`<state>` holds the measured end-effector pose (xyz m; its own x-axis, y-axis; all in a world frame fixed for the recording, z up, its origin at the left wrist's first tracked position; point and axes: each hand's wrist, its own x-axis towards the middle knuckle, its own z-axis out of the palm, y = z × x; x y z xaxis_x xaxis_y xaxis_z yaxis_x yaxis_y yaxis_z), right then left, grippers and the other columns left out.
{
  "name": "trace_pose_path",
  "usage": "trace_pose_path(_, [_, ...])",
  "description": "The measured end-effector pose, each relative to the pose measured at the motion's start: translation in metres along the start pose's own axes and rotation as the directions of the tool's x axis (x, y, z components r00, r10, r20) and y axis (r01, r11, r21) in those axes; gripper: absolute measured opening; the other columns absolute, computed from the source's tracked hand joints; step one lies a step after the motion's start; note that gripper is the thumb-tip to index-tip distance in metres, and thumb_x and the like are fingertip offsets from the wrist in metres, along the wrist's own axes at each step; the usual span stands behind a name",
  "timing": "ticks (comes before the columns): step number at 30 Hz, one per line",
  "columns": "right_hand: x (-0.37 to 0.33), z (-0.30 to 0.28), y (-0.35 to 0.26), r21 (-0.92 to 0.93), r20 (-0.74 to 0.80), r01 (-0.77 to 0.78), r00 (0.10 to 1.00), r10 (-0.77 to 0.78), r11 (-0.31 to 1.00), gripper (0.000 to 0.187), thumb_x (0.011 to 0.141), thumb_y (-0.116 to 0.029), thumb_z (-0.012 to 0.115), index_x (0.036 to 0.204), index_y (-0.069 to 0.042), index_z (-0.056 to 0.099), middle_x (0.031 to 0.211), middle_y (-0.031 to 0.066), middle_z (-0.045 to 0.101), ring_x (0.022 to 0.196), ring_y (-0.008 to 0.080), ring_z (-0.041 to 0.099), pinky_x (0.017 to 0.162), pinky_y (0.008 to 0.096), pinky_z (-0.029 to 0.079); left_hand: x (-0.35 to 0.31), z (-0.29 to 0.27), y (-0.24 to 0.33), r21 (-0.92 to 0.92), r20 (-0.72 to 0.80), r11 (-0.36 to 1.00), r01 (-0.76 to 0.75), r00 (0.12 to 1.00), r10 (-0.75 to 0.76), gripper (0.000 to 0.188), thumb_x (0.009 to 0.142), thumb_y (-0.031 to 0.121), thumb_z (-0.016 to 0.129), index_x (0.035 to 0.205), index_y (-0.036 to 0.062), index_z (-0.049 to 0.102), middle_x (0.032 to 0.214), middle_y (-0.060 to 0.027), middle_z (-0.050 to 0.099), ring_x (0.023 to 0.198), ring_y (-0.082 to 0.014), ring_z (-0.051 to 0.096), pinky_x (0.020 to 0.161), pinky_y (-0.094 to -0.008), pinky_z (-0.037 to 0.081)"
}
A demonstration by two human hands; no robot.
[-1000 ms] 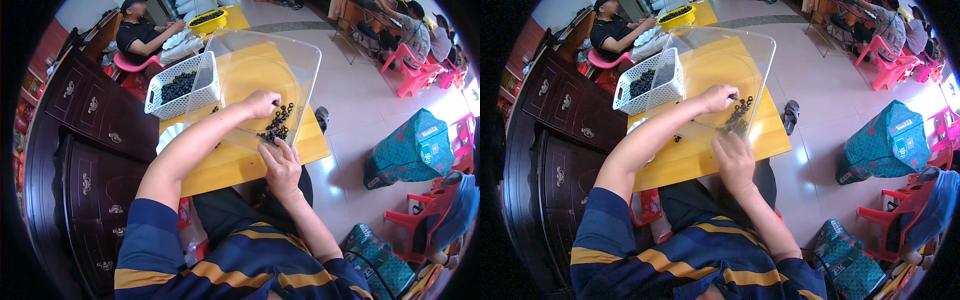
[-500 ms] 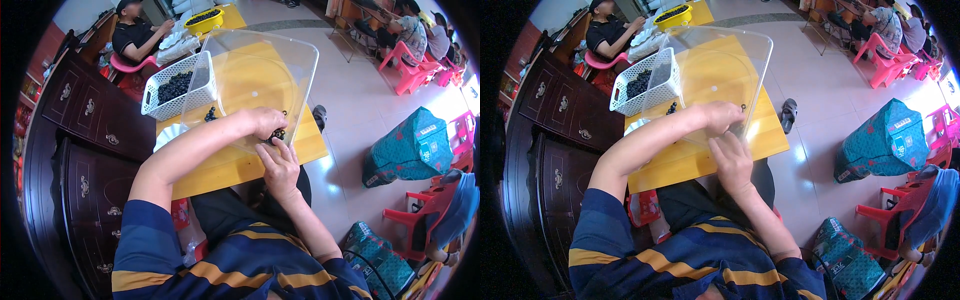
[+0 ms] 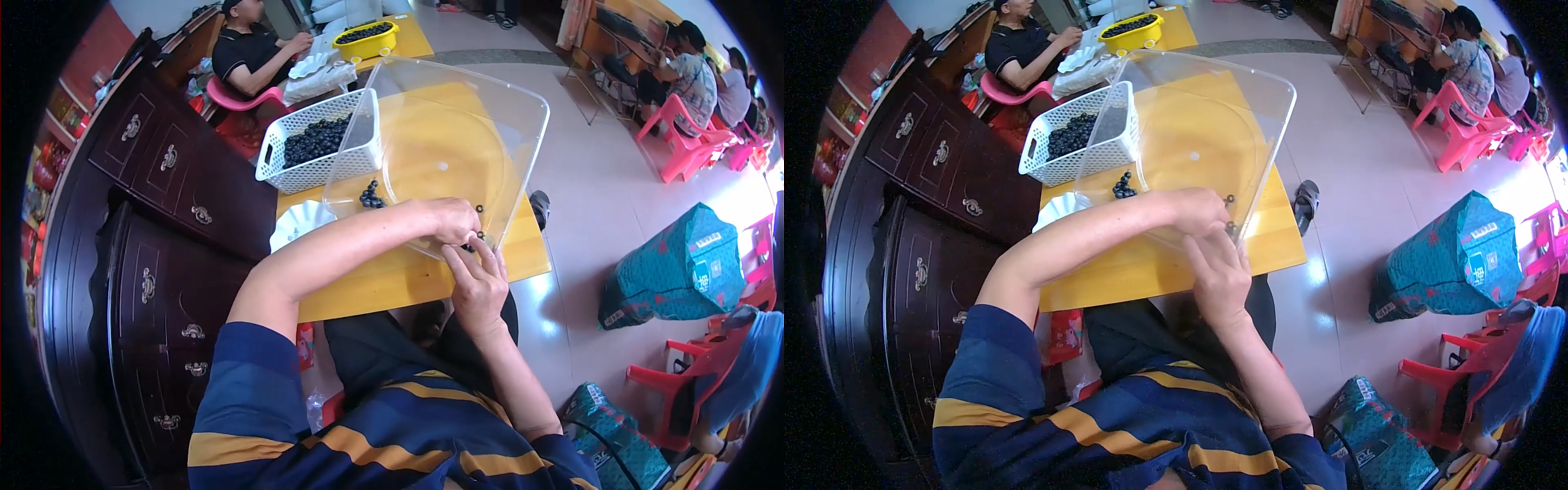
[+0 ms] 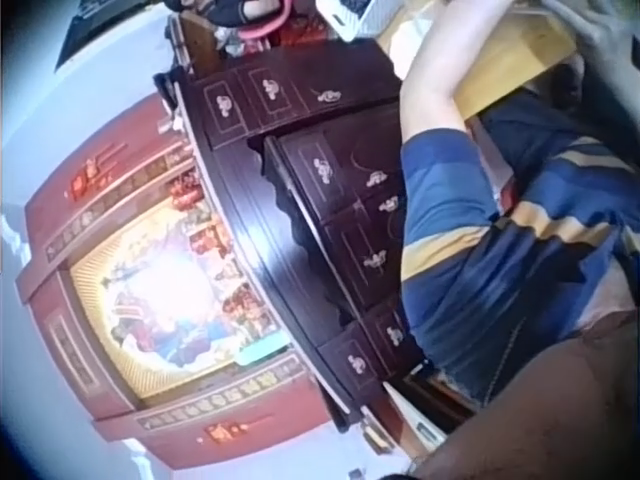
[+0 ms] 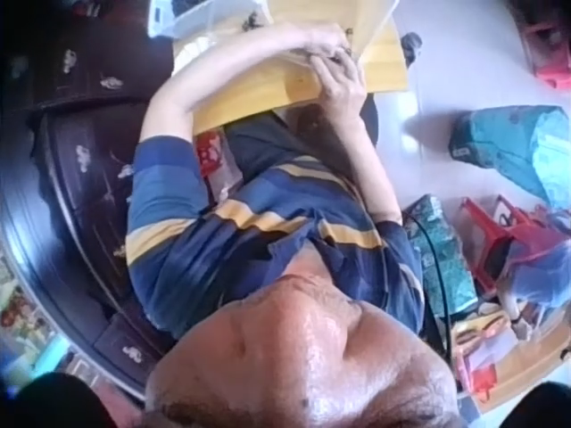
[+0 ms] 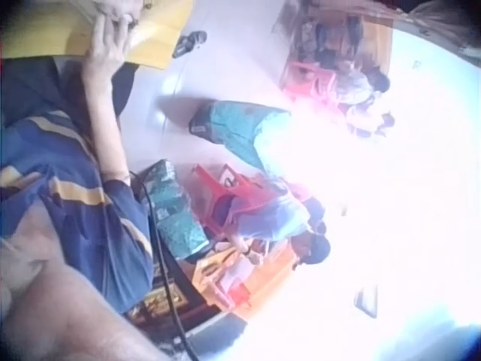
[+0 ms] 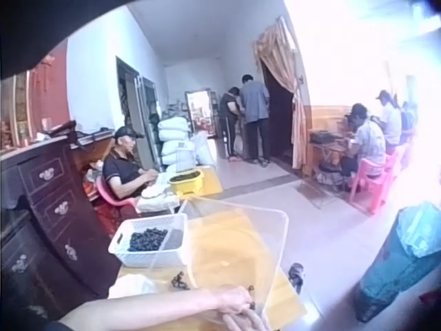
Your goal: Manually inspecting and sorting small black seeds or fruits from a white basket into a transparent container at a workspace.
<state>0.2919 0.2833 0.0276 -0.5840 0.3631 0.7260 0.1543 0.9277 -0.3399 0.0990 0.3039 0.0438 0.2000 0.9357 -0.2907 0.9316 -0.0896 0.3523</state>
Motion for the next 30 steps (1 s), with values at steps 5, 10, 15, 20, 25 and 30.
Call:
trace_pose_path(5, [0.005, -0.003, 0.001, -0.029, -0.002, -0.014, 1.0, 0.014, 0.999, 0.031, 0.082, -0.003, 0.061, 0.108, -0.015, 0.074, 0.101, 0.0029, 0.074, 0.11, 0.0278, 0.067, 0.095, 0.0478, 0.051, -0.001, -0.009, 0.002, -0.155, 0.149, 0.982, 0.105, 0.985, -0.082, 0.029, 0.088, 0.031, 0.062, 0.096, 0.0067, 0.076, 0.092, -0.0194, 0.073, 0.086, -0.0356, 0.069, 0.078, -0.0442, 0.053])
trace_pose_path(10, [0.013, -0.008, 0.002, 0.022, -0.01, -0.04, 0.999, 0.04, 0.999, 0.029, 0.082, -0.003, 0.061, 0.105, -0.014, 0.074, 0.101, 0.0043, 0.074, 0.104, 0.0277, 0.069, 0.093, 0.048, 0.052, 0.008, -0.016, 0.004, -0.086, 0.291, 0.989, 0.118, 0.953, -0.088, 0.039, 0.085, 0.041, 0.067, 0.102, 0.0069, 0.076, 0.098, -0.0162, 0.075, 0.087, -0.0312, 0.069, 0.08, -0.0428, 0.052])
trace_pose_path(15, [0.012, -0.008, 0.003, 0.018, -0.028, -0.046, 0.999, 0.046, 0.999, 0.027, 0.082, -0.002, 0.06, 0.102, -0.013, 0.073, 0.099, 0.0051, 0.074, 0.103, 0.0262, 0.069, 0.092, 0.0479, 0.053, 0.022, -0.01, -0.004, -0.094, 0.366, 0.986, 0.135, 0.926, -0.092, 0.038, 0.088, 0.038, 0.066, 0.107, 0.007, 0.075, 0.097, -0.0139, 0.074, 0.088, -0.0281, 0.069, 0.073, -0.041, 0.056])
trace_pose_path(20, [0.013, -0.007, 0.004, 0.051, -0.046, -0.051, 0.998, 0.053, 0.997, 0.026, 0.081, -0.001, 0.061, 0.101, -0.013, 0.073, 0.096, 0.0052, 0.074, 0.102, 0.0261, 0.069, 0.091, 0.0475, 0.053, 0.045, 0.028, -0.043, -0.276, 0.416, 0.957, 0.086, 0.909, 0.039, 0.031, 0.094, 0.033, 0.06, 0.108, 0.0084, 0.071, 0.097, -0.0089, 0.068, 0.079, -0.0241, 0.067, 0.058, -0.0369, 0.056])
trace_pose_path(25, [0.019, -0.01, 0.005, 0.032, -0.05, -0.025, 0.998, 0.027, 0.999, 0.026, 0.08, -0.001, 0.061, 0.1, -0.012, 0.073, 0.094, 0.0053, 0.073, 0.1, 0.0255, 0.069, 0.088, 0.044, 0.054, 0.048, 0.037, -0.055, -0.307, 0.379, 0.945, 0.118, 0.925, 0.008, 0.024, 0.094, 0.032, 0.061, 0.101, 0.0108, 0.07, 0.088, -0.0061, 0.065, 0.074, -0.0206, 0.062, 0.054, -0.0349, 0.052])
trace_pose_path(30, [0.02, -0.013, 0.01, 0.036, -0.036, -0.036, 0.999, 0.037, 0.999, 0.026, 0.079, 0.0, 0.06, 0.1, -0.011, 0.072, 0.094, 0.0057, 0.072, 0.101, 0.0254, 0.068, 0.085, 0.0418, 0.053, 0.032, -0.002, -0.013, -0.426, 0.357, 0.869, 0.252, 0.929, -0.095, 0.022, 0.094, 0.03, 0.064, 0.099, 0.0104, 0.071, 0.08, -0.0023, 0.063, 0.07, -0.0161, 0.058, 0.052, -0.0336, 0.046])
